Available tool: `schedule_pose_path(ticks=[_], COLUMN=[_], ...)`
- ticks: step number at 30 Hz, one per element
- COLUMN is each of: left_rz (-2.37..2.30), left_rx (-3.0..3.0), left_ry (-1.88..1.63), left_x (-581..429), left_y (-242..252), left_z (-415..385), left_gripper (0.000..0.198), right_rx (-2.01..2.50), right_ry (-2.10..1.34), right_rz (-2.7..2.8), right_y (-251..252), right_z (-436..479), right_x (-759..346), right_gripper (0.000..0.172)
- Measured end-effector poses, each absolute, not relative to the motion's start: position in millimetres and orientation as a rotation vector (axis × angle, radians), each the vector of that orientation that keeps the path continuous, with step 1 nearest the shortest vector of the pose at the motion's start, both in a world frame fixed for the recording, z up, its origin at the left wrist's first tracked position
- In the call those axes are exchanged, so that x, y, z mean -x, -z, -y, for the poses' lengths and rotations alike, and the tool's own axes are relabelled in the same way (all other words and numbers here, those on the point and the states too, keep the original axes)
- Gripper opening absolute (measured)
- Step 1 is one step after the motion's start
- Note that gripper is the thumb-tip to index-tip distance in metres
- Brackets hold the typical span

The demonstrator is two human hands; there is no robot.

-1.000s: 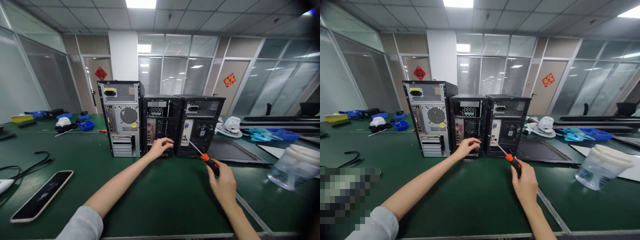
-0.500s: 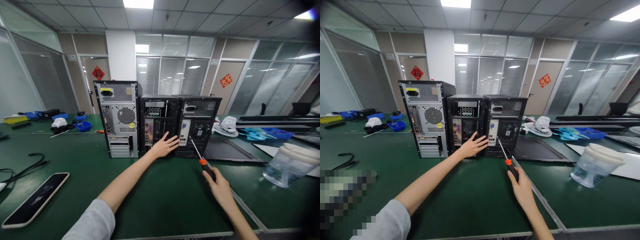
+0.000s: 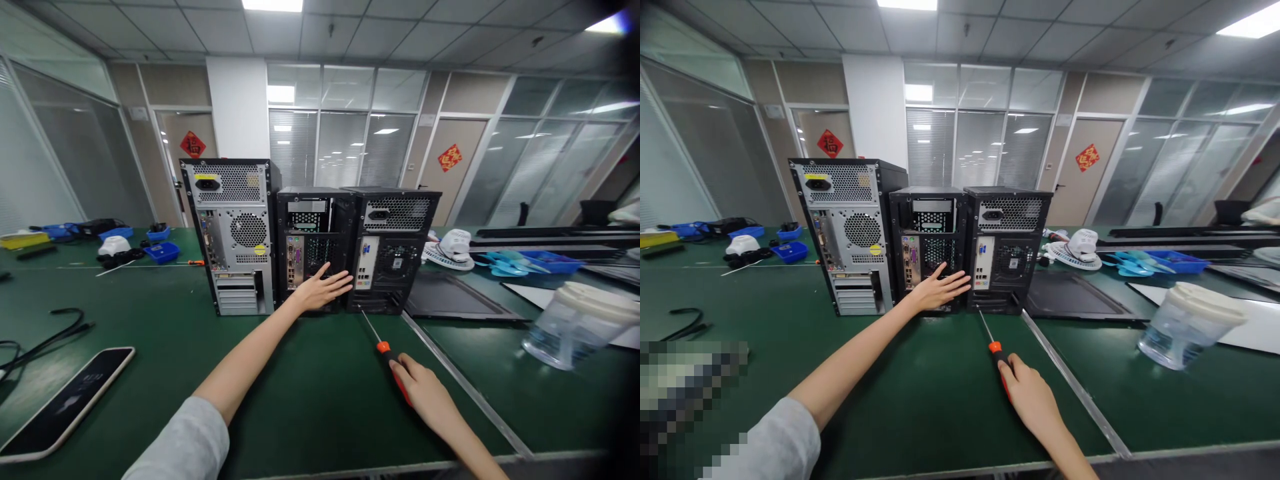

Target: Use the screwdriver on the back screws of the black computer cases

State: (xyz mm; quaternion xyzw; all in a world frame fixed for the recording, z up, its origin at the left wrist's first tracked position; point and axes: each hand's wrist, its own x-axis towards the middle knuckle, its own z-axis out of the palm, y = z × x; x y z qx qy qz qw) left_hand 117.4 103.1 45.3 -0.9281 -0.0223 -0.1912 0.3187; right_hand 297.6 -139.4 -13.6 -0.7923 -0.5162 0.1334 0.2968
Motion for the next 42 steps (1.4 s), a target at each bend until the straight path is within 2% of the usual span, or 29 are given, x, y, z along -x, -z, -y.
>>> schedule_pose_path(ticks=[16,25,42], left_rz=[0.098,0.091,0.117], left_rx=[2.477,2.385,2.280], left_ry=[0.487,0.523,0.485], left_x=[-118,-118,-118], left_y=[-44,-41,-41], left_z=[-101,-102,-100], left_gripper=[0.052,0.051,0.054], right_rx=[2.277,2.338,2.350], right_ry=[-0.335,-0.381,-0.446], right_rz=[1.507,1.536,1.500], right_y=[5,2,2], right_z=[128,124,122], right_x=[-284,-282,-281], right_gripper=[0.033,0.041,0.039])
